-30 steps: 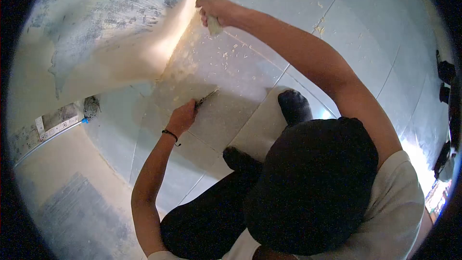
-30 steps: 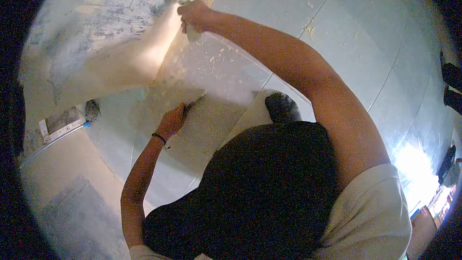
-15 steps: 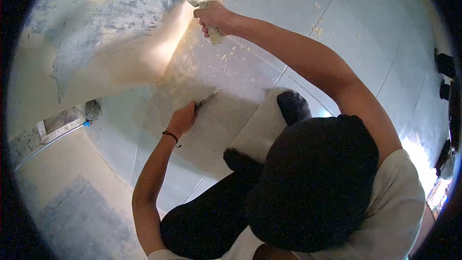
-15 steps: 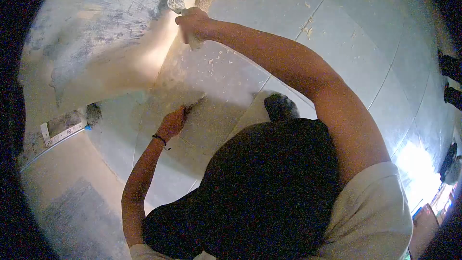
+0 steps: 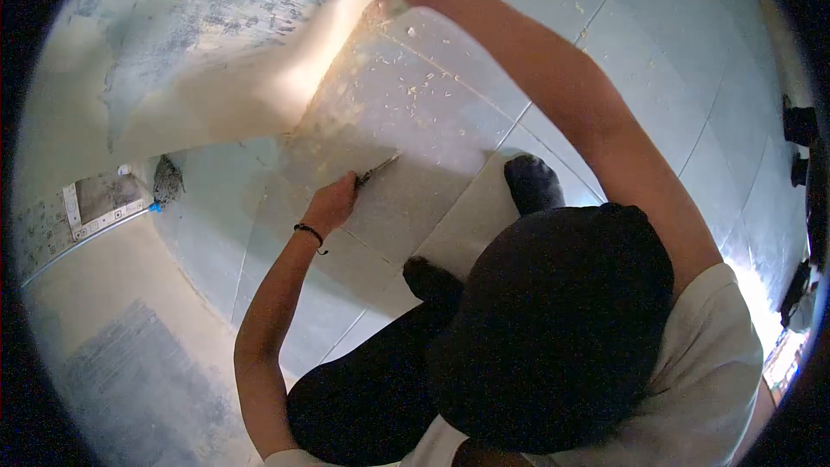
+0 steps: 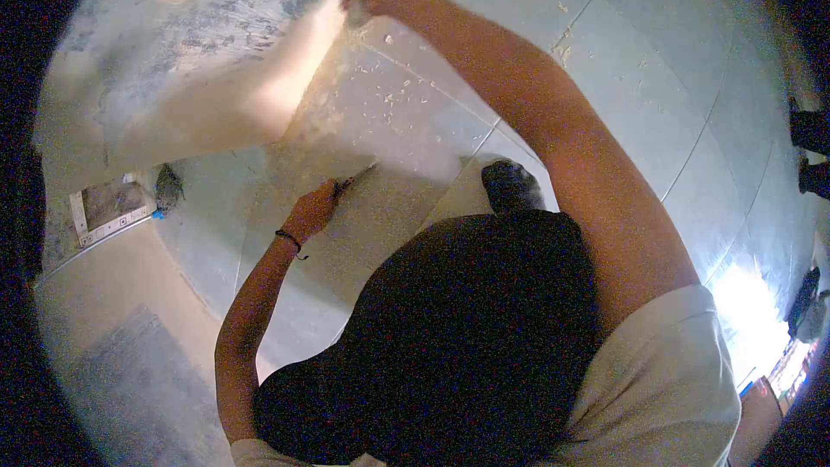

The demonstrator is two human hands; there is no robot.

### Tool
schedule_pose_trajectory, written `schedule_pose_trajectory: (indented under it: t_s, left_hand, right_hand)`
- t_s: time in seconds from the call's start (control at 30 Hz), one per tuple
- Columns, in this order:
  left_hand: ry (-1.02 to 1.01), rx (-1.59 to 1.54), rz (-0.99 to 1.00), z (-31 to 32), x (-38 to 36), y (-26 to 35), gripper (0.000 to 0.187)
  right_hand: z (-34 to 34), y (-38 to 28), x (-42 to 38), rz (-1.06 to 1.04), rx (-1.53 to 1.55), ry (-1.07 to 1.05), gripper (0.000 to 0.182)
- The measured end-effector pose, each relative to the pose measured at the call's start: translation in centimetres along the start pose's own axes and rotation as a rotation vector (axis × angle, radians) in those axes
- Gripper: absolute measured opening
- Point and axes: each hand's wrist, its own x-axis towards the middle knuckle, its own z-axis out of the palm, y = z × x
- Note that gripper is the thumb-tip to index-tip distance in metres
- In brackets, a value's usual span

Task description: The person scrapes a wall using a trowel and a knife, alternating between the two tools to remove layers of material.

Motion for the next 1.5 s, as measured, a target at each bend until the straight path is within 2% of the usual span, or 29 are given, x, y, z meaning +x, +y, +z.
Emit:
schedule_pose_trajectory:
  t_s: [0.03,0.13,0.2,0.27,0.3,0.43,0.47,0.53,0.6,0.7,0.73,0.8,0.87,0.9,0.97,1.07,1.27,1.37,1.4,1.47,1.5]
  left_hand:
    - [-0.017,0.008,-0.003,0.4,0.0,-0.4,0.016]
    - [-0.037,0.033,-0.017,1.6,-0.3,-1.0,0.016]
    - [-0.028,0.014,-0.006,1.5,-0.7,-0.8,0.016]
    - [-0.023,0.013,0.003,1.4,-0.6,-0.7,0.016]
    - [-0.022,0.023,0.010,1.4,-0.6,-0.8,0.016]
    - [-0.045,0.054,0.014,1.7,-0.1,-1.5,0.017]
    - [-0.040,0.024,0.014,1.7,-0.1,-1.5,0.017]
    - [-0.030,-0.038,0.014,1.6,-0.2,-1.2,0.018]
    - [-0.018,-0.017,0.018,1.2,-0.3,-0.8,0.020]
    - [0.012,-0.004,0.035,1.5,-0.6,-1.1,0.022]
    - [0.030,-0.004,0.047,1.7,-0.4,-1.1,0.022]
    - [0.068,0.000,0.065,2.5,-0.3,-1.9,0.025]
    - [0.058,0.001,0.055,2.6,0.2,-1.8,0.028]
    - [0.028,0.005,0.037,2.0,0.3,-1.6,0.030]
    - [-0.025,0.014,0.021,0.9,0.4,-1.2,0.032]
    - [-0.043,0.022,0.035,0.4,0.6,-1.2,0.033]
    - [0.002,0.022,0.035,1.7,0.4,-1.5,0.028]
    - [-0.006,0.007,0.040,0.5,0.2,-0.8,0.023]
    - [-0.026,-0.006,0.030,-0.1,0.3,-0.4,0.022]
    - [-0.030,-0.024,0.009,-0.2,0.4,-0.3,0.020]
    - [-0.020,-0.032,0.002,0.6,0.5,-0.7,0.018]
  right_hand:
    - [-1.3,-0.5,1.1,-0.040,-0.039,0.012,0.025]
    - [-0.3,-2.7,-2.6,-0.010,-0.149,0.047,0.020]
    - [-1.7,2.9,-0.6,-0.742,-0.622,-0.182,0.020]
    - [1.3,3.2,-2.8,-0.468,-0.443,-0.107,0.020]
    - [5.3,1.1,-7.2,0.167,-0.021,0.085,0.019]
    - [7.5,1.1,-8.1,0.206,-0.044,0.161,0.019]
    - [7.2,1.0,-8.0,0.183,-0.020,0.119,0.017]
    - [2.0,4.1,-2.1,-0.111,-0.257,-0.041,0.016]
    - [-2.5,3.5,0.8,-0.711,-0.706,-0.198,0.016]
    - [-2.2,-0.1,0.7,-0.104,-0.429,0.106,0.045]
    - [-4.0,1.4,1.7,-0.331,-0.694,-0.048,0.043]
    - [-0.4,0.0,-3.9,-0.051,-0.183,-0.044,0.023]
    - [3.7,-0.1,-7.4,0.121,-0.147,0.094,0.024]
    - [4.6,0.3,-8.3,0.150,-0.174,0.128,0.019]
    - [5.0,1.0,-8.0,0.144,-0.185,0.118,0.027]
    - [4.2,1.2,-7.0,0.231,-0.125,0.064,0.023]
    - [4.0,1.0,-7.3,0.230,-0.157,0.103,0.015]
    - [3.6,0.6,-6.8,0.135,-0.045,0.015,0.015]
    - [0.0,1.8,-3.4,-0.495,-0.456,-0.123,0.015]
    - [-2.4,0.4,-1.3,-0.589,-0.400,0.024,0.017]
    - [-1.4,-2.1,-2.4,-0.030,0.060,0.282,0.020]
